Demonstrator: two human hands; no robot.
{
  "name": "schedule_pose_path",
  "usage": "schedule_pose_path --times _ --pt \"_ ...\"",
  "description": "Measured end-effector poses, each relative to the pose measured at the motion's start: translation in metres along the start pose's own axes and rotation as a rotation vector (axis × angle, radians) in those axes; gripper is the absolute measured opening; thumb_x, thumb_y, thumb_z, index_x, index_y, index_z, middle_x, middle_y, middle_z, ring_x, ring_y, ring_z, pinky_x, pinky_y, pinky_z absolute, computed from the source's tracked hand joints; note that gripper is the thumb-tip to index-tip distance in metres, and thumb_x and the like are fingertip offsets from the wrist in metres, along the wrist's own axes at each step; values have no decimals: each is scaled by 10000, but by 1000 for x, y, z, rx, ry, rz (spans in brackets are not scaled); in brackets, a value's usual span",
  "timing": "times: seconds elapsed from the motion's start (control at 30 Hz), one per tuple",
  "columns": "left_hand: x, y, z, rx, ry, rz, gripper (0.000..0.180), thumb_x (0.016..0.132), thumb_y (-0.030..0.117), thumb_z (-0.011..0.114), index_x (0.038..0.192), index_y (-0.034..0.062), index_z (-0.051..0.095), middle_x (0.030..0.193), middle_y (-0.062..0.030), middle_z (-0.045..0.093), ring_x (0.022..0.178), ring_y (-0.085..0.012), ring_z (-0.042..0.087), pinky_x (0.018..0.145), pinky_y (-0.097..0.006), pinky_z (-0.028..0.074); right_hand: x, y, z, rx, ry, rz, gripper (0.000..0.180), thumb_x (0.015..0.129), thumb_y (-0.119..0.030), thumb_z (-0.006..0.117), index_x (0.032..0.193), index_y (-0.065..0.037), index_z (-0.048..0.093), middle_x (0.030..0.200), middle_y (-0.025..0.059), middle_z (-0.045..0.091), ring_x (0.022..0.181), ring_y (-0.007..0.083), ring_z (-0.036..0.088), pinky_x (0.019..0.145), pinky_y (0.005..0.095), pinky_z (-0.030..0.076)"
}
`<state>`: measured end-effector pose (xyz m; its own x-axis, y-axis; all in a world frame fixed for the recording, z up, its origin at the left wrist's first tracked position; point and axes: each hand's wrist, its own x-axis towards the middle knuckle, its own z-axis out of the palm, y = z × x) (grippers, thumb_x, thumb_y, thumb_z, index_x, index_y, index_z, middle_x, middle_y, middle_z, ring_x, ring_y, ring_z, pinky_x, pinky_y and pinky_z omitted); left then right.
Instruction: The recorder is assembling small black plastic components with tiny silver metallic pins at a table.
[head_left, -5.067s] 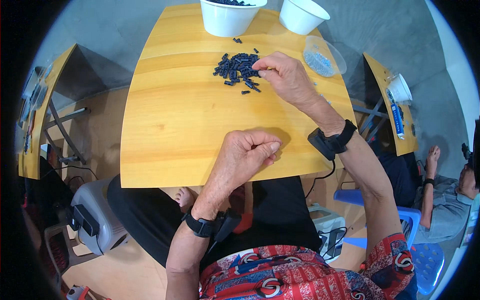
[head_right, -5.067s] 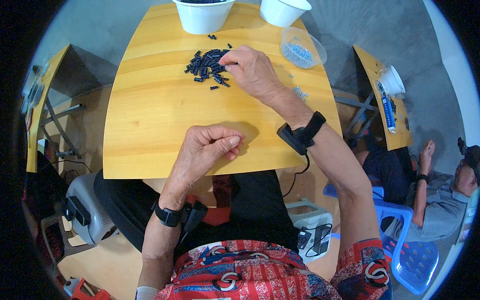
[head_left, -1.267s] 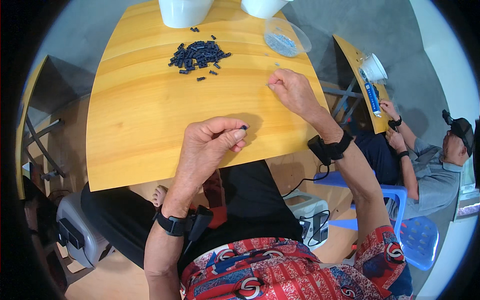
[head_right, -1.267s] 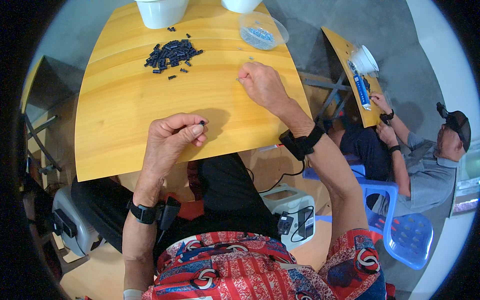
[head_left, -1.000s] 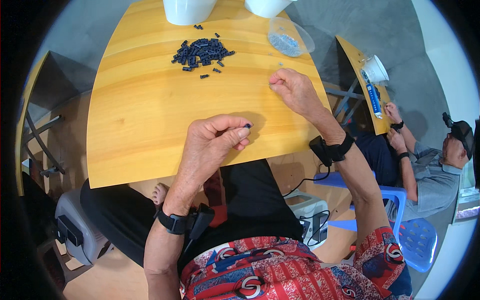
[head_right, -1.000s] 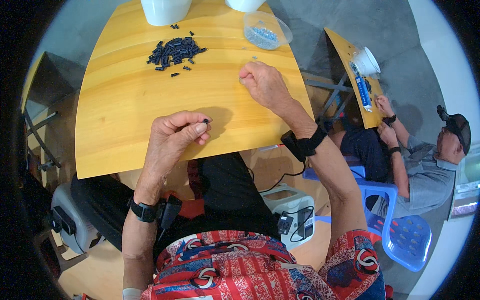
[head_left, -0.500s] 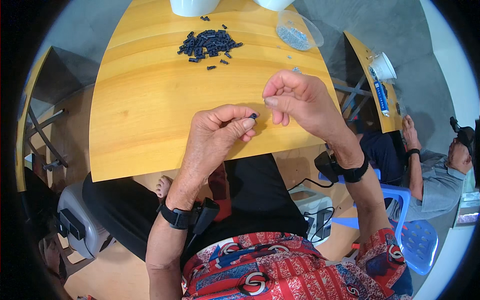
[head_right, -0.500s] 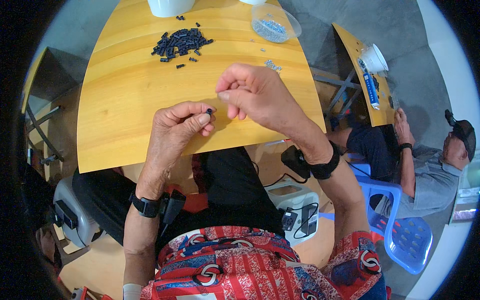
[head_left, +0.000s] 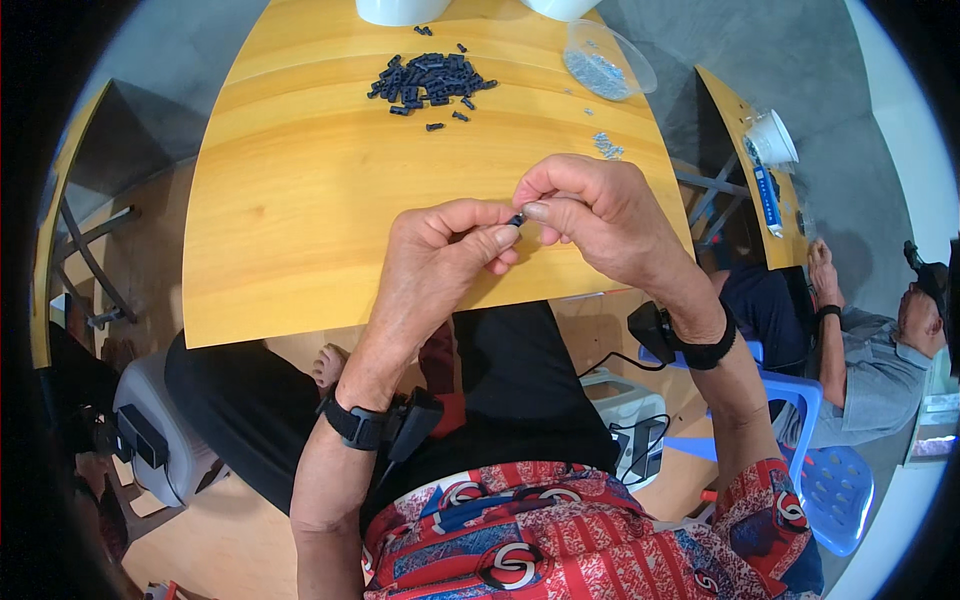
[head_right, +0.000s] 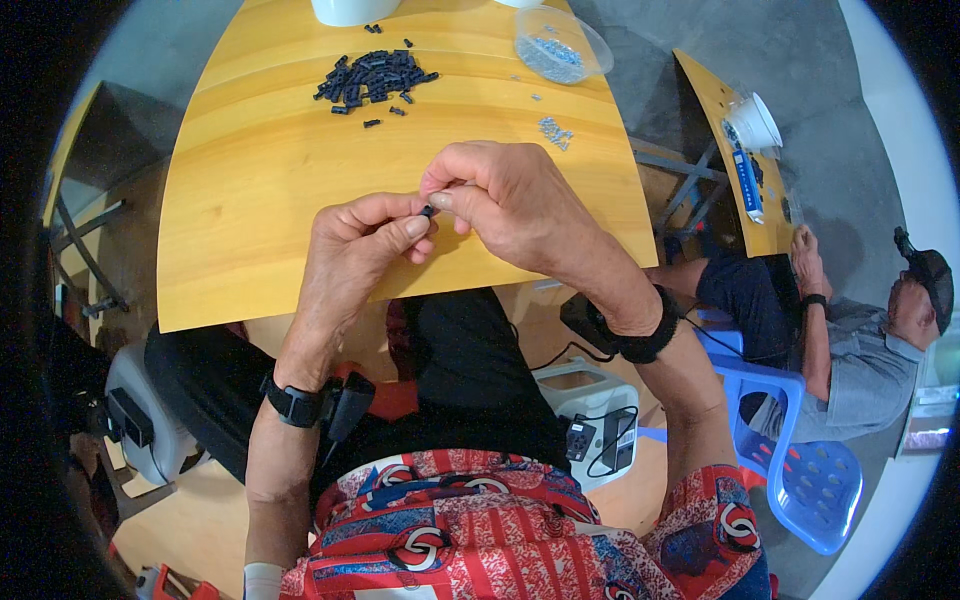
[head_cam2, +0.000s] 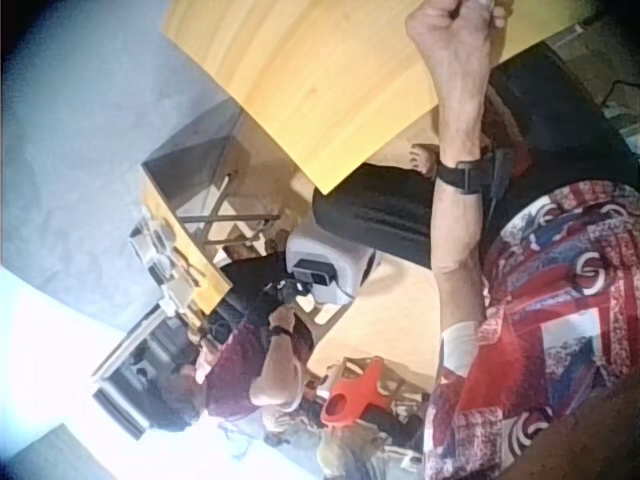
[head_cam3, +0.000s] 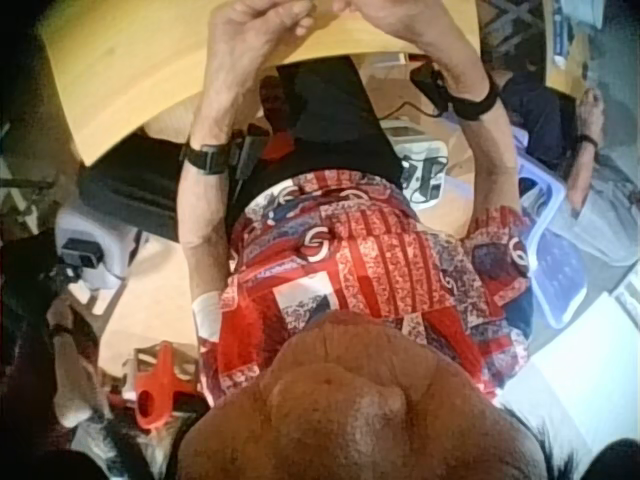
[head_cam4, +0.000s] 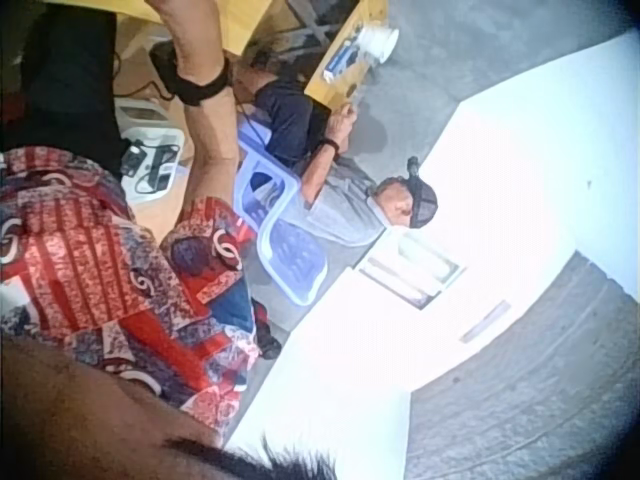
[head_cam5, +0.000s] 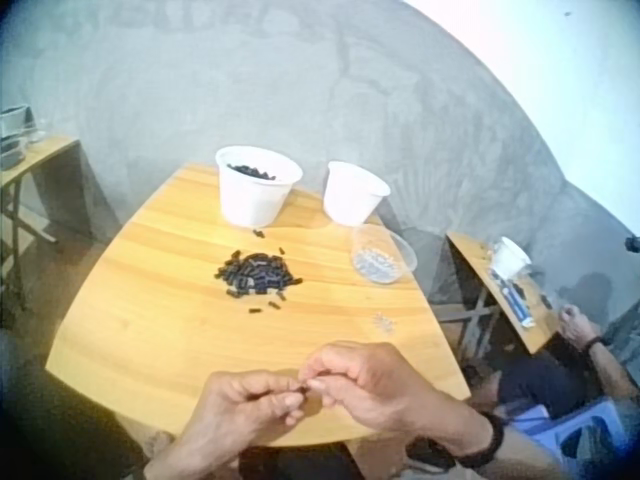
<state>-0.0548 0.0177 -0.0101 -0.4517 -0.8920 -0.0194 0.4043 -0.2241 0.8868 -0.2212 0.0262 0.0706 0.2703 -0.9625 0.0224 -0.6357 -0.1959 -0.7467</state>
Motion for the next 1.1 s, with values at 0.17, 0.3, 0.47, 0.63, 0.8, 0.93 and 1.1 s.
schedule_pose_path --times 0.17,0.3,0.47,0.63,0.8,0.93,1.1 --pt "0 1 0 16 -6 -2 124 859 11 617 959 -44 665 752 -54 652 648 -74 579 598 -195 482 1 -1 0 -73 -19 -41 94 815 -59 555 859 0 612 716 104 640 563 146 605 519 265 460" --pt "0 0 0 27 4 -8 112 857 10 619 942 -48 664 746 -51 650 641 -74 577 594 -193 480 0 2 1 -56 15 3 118 835 -72 541 888 6 613 706 84 628 551 134 588 519 268 460" --pt "0 -1 -1 3 6 2 112 861 22 617 937 -44 666 732 -49 645 629 -76 572 584 -195 474 -2 11 2 181 -3 71 171 895 -105 512 943 22 616 688 22 596 562 69 541 513 225 448" --pt "1 0 0 24 13 -1 122 863 35 615 945 -38 668 720 -50 641 624 -78 568 581 -197 470 -5 18 8 528 1 202 185 919 -115 509 978 40 590 748 50 604 566 68 532 505 198 434" --pt "2 0 -1 -8 10 -7 130 867 41 612 954 -37 668 728 -57 649 623 -83 576 583 -200 475 -5 23 13 709 50 216 188 930 -134 522 1002 35 566 799 61 602 563 72 522 494 198 427" --pt "2 1 -3 11 4 -8 130 866 41 616 957 -36 667 741 -66 657 631 -87 587 588 -202 483 -6 23 15 809 64 251 168 923 -128 544 988 25 565 798 54 593 572 73 520 491 200 424" --pt "3 0 -3 -6 -2 -18 137 860 40 626 965 -42 661 755 -78 664 645 -92 600 597 -204 491 -6 29 16 863 78 228 129 899 -106 579 965 5 574 809 40 594 591 71 514 504 196 407"
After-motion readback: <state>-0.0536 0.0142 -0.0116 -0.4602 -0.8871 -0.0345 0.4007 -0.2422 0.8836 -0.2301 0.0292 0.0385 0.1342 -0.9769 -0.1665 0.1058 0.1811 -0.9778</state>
